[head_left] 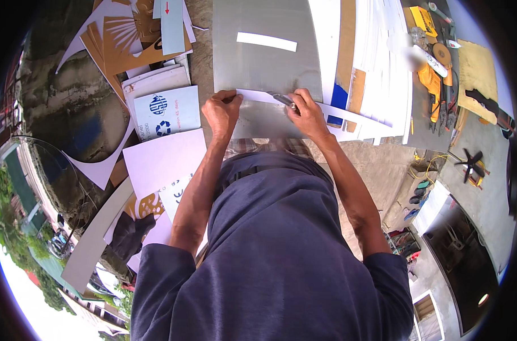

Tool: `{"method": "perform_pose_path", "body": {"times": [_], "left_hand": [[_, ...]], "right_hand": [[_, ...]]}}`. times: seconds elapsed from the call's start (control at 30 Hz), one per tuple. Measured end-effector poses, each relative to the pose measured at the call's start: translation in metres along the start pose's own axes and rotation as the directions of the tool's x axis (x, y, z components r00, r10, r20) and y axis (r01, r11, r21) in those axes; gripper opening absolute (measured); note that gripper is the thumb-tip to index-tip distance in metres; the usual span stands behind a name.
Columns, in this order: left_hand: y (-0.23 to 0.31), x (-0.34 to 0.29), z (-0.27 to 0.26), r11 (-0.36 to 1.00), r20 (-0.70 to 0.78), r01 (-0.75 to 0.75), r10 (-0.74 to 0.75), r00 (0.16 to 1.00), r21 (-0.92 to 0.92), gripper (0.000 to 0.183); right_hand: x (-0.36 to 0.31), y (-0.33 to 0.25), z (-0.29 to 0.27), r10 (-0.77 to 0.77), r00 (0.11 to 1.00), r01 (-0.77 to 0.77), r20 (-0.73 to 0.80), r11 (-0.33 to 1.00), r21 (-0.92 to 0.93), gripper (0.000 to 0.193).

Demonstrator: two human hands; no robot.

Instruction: Measure, cut, and fit white plastic or metal strips onto a larger metal frame structure.

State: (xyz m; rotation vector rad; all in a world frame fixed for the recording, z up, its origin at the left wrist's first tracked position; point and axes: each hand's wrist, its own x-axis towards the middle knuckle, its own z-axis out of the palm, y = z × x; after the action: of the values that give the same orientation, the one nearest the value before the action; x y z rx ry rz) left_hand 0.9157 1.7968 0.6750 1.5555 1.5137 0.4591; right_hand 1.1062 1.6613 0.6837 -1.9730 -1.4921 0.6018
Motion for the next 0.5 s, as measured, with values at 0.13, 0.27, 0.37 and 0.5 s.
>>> {"method": "perform_pose_path", "body": {"times": [0.13, 0.27, 0.37, 0.5], "left_hand": [[0.005, 0.000, -0.001, 1.000, 0.010, 0.008, -0.008, 1.000, -0.013, 0.024], [0.004, 0.010, -0.004, 0.998, 0.074, 0.042, -0.044, 0.996, 0.038, 0.027], [0.008, 0.004, 0.002, 0.931, -0.013, -0.223, 0.236, 0.972, 0.288, 0.031], [0.010, -0.008, 0.007, 0.666, 0.190, -0.700, 0.676, 0.712, 0.257, 0.030]], "right_hand": [[0.003, -0.003, -0.002, 0.024, 1.000, -0.022, -0.020, 0.997, 0.080, 0.026], [0.006, -0.003, -0.004, 0.097, 0.995, -0.096, -0.014, 0.992, 0.080, 0.024], [0.005, -0.003, -0.003, 0.233, 0.972, -0.227, -0.013, 0.957, 0.178, 0.021], [0.004, -0.005, -0.003, 0.260, 0.965, -0.249, -0.037, 0.949, 0.192, 0.022]]}}
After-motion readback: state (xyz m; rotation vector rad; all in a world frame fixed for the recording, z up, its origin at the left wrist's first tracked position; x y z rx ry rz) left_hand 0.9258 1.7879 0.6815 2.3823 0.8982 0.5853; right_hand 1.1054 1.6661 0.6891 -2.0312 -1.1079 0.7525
